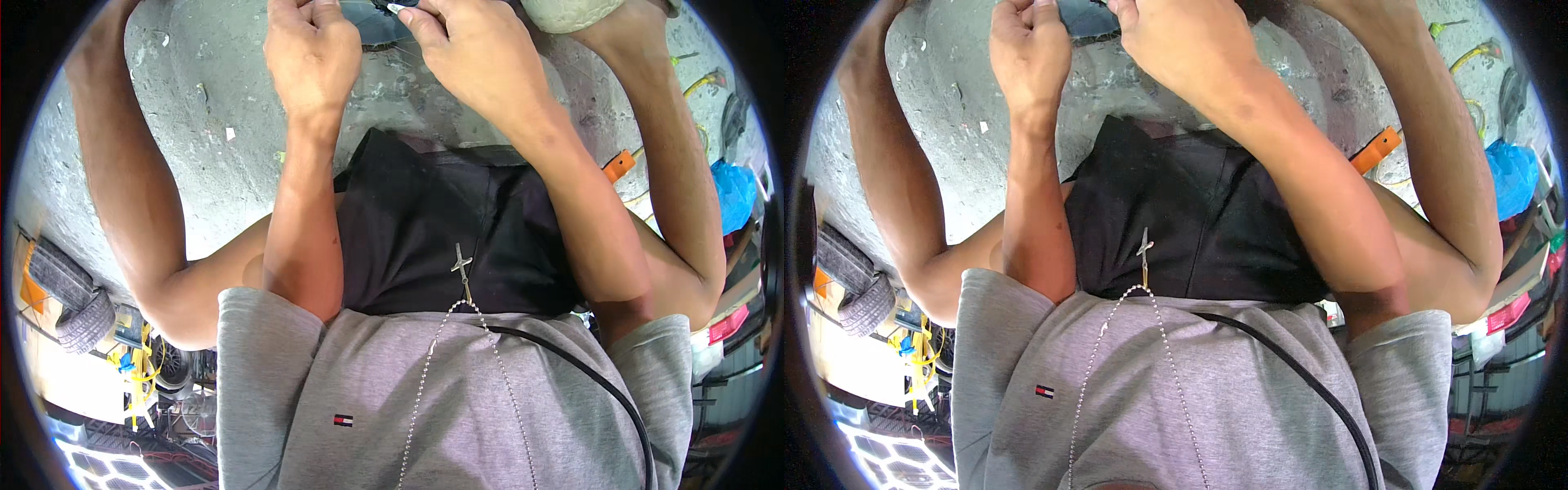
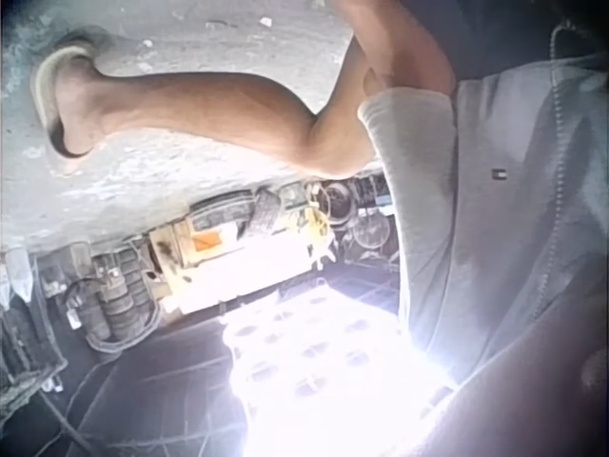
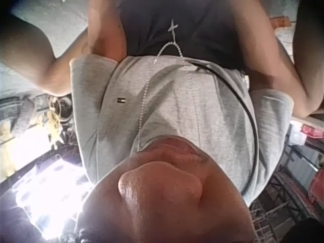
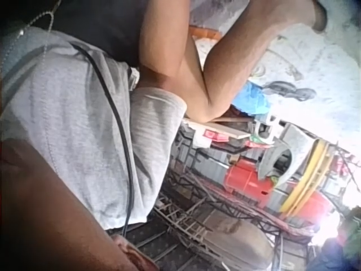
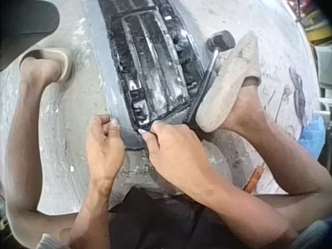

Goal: Repairing a car grille component using a mallet and a chisel tool.

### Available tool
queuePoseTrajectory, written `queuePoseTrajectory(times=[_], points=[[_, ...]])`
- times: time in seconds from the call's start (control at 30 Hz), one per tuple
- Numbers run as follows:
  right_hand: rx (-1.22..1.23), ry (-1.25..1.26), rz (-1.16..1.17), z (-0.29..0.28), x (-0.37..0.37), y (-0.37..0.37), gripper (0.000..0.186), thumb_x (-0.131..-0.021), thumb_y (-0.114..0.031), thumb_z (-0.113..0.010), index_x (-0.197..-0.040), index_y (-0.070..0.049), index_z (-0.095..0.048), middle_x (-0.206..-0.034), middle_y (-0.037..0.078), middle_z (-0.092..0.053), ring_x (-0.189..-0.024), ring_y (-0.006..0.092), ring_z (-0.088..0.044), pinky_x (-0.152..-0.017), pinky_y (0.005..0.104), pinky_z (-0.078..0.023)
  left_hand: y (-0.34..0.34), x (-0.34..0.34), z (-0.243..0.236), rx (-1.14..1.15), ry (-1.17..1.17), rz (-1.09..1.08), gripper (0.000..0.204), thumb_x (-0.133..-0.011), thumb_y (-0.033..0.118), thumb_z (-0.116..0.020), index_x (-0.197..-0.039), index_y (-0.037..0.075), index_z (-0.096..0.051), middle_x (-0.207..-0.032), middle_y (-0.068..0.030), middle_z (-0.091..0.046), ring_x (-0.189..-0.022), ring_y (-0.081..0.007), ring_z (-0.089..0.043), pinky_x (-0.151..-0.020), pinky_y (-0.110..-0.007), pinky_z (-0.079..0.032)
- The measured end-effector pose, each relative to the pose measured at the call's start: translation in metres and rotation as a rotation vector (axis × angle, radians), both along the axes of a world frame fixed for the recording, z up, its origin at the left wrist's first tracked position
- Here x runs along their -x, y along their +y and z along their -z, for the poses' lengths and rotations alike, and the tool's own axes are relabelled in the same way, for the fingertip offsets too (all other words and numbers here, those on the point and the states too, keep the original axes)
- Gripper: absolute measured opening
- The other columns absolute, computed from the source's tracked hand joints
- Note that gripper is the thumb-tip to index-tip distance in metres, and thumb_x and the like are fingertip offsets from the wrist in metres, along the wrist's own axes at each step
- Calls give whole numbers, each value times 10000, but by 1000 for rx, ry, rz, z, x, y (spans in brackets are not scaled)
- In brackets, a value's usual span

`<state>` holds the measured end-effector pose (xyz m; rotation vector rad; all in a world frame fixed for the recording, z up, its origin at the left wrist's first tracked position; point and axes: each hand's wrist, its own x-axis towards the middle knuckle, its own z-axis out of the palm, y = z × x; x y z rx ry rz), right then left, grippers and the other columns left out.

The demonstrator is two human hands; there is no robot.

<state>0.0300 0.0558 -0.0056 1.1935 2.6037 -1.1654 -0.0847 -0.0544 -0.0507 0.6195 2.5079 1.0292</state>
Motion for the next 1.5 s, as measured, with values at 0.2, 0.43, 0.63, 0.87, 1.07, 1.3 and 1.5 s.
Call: queuePoseTrajectory(times=[0.2, 0.43, 0.63, 0.87, 1.07, 1.3, 1.5], points=[[-35, -37, -1, 3, 0, 1, 293, -966, -220, -633, -795, 18, -634, -738, 280, -654, -750, 472, -668, -705, 548, -522, -4, 7, 10, 5, -52, -30, 227, -1027, 177, -562, -1086, -35, -614, -834, -147, -680, -740, -236, -654, -702, -386, -515], [-60, -8, -92, 1, 0, 2, 260, -958, -217, -637, -839, 13, -652, -772, 247, -679, -756, 445, -684, -694, 526, -539, 8, 2, -10, -126, -540, -16, 239, -980, 81, -683, -1170, -39, -602, -934, -73, -721, -838, -123, -673, -739, -282, -546], [-196, -96, -309, -5, -1, 13, 209, -954, -207, -640, -879, -17, -685, -842, 185, -720, -764, 384, -715, -688, 488, -568, 6, 12, -27, -123, -729, 81, 435, -903, -73, -666, -1306, -56, -501, -1103, -134, -718, -975, -173, -701, -847, -306, -569], [-244, -114, -494, -5, 3, 22, 229, -966, -222, -619, -884, -24, -700, -837, 165, -722, -784, 357, -735, -709, 464, -589, -2, 8, -21, -102, -695, 113, 526, -887, -59, -686, -1355, -62, -445, -1127, -145, -712, -1020, -203, -705, -857, -316, -568], [-307, -161, -504, -5, 3, 17, 200, -937, -186, -581, -884, -30, -693, -836, 163, -720, -727, 352, -732, -645, 463, -592, 1, 8, -16, -64, -633, 66, 561, -879, 39, -772, -1329, -73, -457, -1075, -164, -739, -936, -191, -725, -791, -312, -571], [-340, -62, -523, 3, 0, 12, 165, -901, -157, -575, -870, -36, -683, -801, 148, -706, -705, 347, -728, -617, 453, -591, 3, 9, -27, -2, -576, 77, 435, -869, 72, -790, -1200, -77, -551, -1019, -184, -746, -908, -208, -731, -790, -331, -570], [-299, -81, -399, 10, 4, 5, 158, -885, -149, -610, -840, -17, -685, -816, 199, -713, -719, 394, -711, -676, 485, -577, 1, 3, -9, -21, -461, 78, 459, -850, 99, -807, -1192, -81, -560, -1030, -226, -738, -925, -257, -730, -813, -374, -563]])
